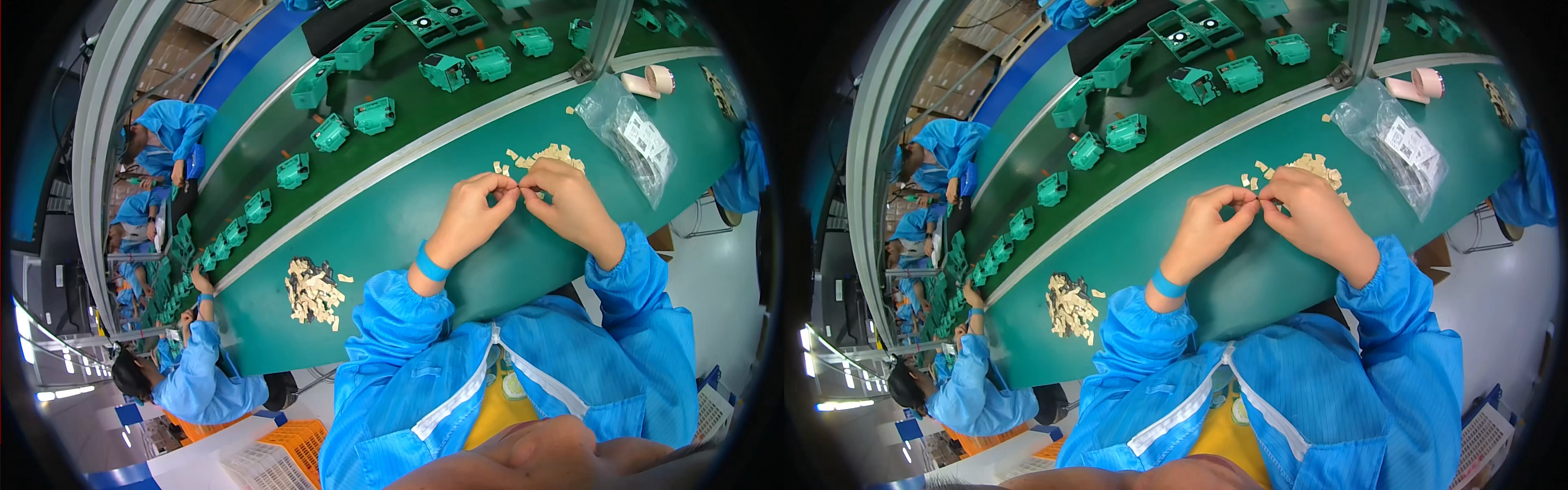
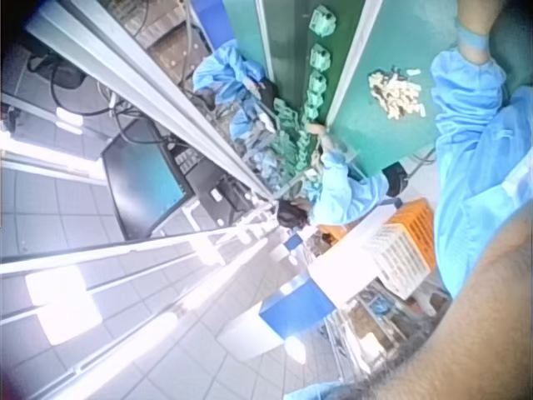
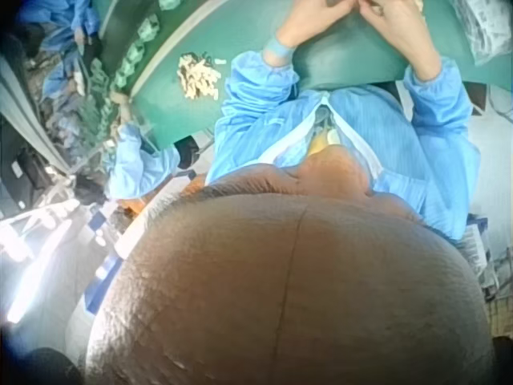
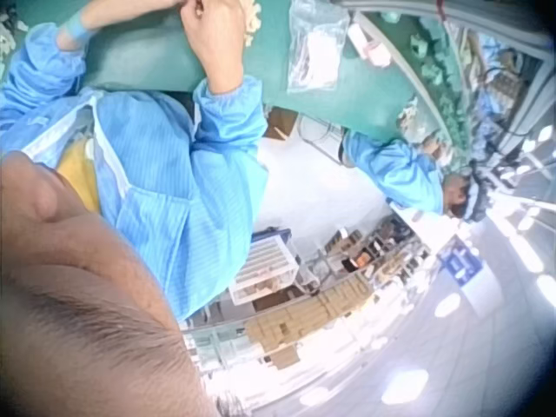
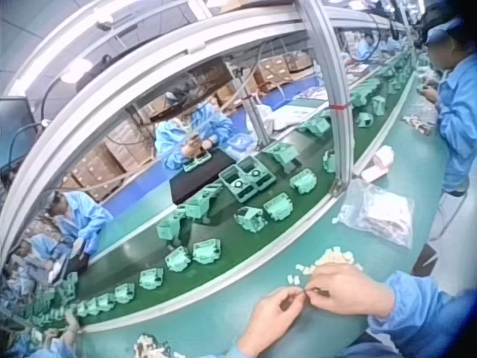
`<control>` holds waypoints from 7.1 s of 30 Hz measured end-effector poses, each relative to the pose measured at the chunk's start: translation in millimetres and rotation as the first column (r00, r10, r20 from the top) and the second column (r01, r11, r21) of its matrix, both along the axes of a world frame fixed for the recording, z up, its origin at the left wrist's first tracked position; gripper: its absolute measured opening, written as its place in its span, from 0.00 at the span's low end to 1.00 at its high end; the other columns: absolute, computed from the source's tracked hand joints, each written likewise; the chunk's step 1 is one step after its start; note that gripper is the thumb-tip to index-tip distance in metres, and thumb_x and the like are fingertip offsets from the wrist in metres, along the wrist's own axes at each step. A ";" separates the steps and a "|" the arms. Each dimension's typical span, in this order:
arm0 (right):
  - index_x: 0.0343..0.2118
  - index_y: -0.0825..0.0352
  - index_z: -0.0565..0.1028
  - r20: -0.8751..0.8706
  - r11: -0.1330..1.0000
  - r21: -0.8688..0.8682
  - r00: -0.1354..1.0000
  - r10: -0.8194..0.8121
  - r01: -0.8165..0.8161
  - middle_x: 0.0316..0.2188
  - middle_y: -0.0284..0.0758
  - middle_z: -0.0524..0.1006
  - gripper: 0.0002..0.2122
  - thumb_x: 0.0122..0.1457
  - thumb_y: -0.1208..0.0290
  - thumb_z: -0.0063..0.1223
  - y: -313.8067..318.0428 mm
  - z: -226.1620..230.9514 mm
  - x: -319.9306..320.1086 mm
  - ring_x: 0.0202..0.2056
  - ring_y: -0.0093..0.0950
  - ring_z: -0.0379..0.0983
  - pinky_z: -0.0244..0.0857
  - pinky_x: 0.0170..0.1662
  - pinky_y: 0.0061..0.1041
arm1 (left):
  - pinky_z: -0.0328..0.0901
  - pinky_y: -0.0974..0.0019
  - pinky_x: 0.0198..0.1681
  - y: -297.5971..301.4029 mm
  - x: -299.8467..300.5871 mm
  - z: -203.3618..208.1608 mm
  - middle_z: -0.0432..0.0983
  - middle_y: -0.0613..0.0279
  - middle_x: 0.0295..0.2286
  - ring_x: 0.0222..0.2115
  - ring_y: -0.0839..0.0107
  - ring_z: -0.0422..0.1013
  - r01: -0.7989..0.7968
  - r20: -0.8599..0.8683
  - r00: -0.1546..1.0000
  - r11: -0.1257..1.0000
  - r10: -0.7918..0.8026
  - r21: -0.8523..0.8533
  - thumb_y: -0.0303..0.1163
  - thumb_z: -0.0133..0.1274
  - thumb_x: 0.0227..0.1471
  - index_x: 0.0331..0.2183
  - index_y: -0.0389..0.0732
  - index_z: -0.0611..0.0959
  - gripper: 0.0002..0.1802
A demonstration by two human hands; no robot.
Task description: The person assembles small electronic components and small connectors into a green plastic electronic housing by hand.
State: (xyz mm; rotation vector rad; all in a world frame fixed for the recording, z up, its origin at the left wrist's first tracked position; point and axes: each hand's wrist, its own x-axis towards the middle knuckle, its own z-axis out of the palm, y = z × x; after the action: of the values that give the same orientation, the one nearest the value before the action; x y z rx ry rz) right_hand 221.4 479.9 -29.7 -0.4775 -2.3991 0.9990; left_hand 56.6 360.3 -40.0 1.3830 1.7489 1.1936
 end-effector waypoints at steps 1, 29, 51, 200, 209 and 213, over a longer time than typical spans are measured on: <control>0.28 0.72 0.77 0.001 0.999 0.039 1.000 0.013 -0.013 0.28 0.42 0.76 0.03 0.51 0.79 0.58 -0.4 1.5 -0.5 0.33 0.41 0.74 0.69 0.37 0.38 | 0.72 0.66 0.37 0.1 -0.2 -0.1 0.84 0.56 0.32 0.33 0.67 0.79 0.004 -0.011 1.000 1.000 -0.004 0.002 0.30 0.61 0.56 0.38 0.34 0.86 0.10; 0.28 0.71 0.76 -0.033 0.995 -0.084 0.998 -0.058 0.055 0.28 0.40 0.76 0.03 0.50 0.80 0.59 26.0 -18.7 -5.0 0.31 0.41 0.75 0.70 0.35 0.38 | 0.72 0.68 0.37 17.3 2.1 -12.0 0.85 0.57 0.32 0.34 0.72 0.79 -0.044 0.068 0.997 0.998 0.047 -0.043 0.30 0.61 0.56 0.39 0.33 0.86 0.11; 0.23 0.69 0.80 0.358 0.615 -0.780 0.889 0.287 0.116 0.19 0.31 0.76 0.18 0.59 0.57 0.65 52.0 -18.1 -50.8 0.20 0.20 0.70 0.64 0.24 0.21 | 0.66 0.60 0.39 -18.7 -8.2 -29.3 0.77 0.65 0.24 0.27 0.69 0.73 0.088 -0.850 0.455 0.937 0.264 0.338 0.26 0.62 0.52 0.35 0.40 0.83 0.07; 0.27 0.73 0.73 0.132 0.584 -0.811 0.975 0.177 0.004 0.23 0.36 0.78 0.08 0.58 0.79 0.62 -91.8 -11.2 -42.2 0.26 0.19 0.75 0.69 0.29 0.21 | 0.62 0.50 0.64 -130.1 18.6 2.8 0.62 0.52 0.61 0.63 0.60 0.60 -0.391 0.420 0.774 0.880 0.473 -0.270 0.18 0.52 0.53 0.60 0.37 0.68 0.32; 0.42 0.64 0.64 -0.082 0.110 -0.988 0.968 0.237 -0.110 0.34 0.34 0.78 0.14 0.61 0.79 0.60 -67.7 -25.6 -50.2 0.36 0.21 0.77 0.69 0.38 0.20 | 0.65 0.53 0.62 -129.0 7.3 7.1 0.63 0.52 0.61 0.64 0.61 0.59 -0.337 0.535 0.740 0.913 0.407 -0.228 0.14 0.51 0.54 0.60 0.35 0.68 0.31; 0.43 0.63 0.65 -0.231 0.199 -0.944 0.956 0.180 -0.265 0.37 0.34 0.79 0.12 0.63 0.77 0.58 -59.1 -26.6 -54.4 0.37 0.21 0.76 0.69 0.39 0.20 | 0.66 0.53 0.61 -113.8 -8.5 16.9 0.64 0.52 0.61 0.63 0.60 0.60 -0.311 0.492 0.803 0.941 0.335 -0.134 0.19 0.56 0.54 0.60 0.36 0.71 0.31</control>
State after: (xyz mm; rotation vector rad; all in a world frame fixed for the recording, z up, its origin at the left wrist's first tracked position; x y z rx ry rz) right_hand 167.0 420.8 -56.2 -0.4491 -1.4261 2.6241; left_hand 48.1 246.5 -23.0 0.6523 1.6370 1.5221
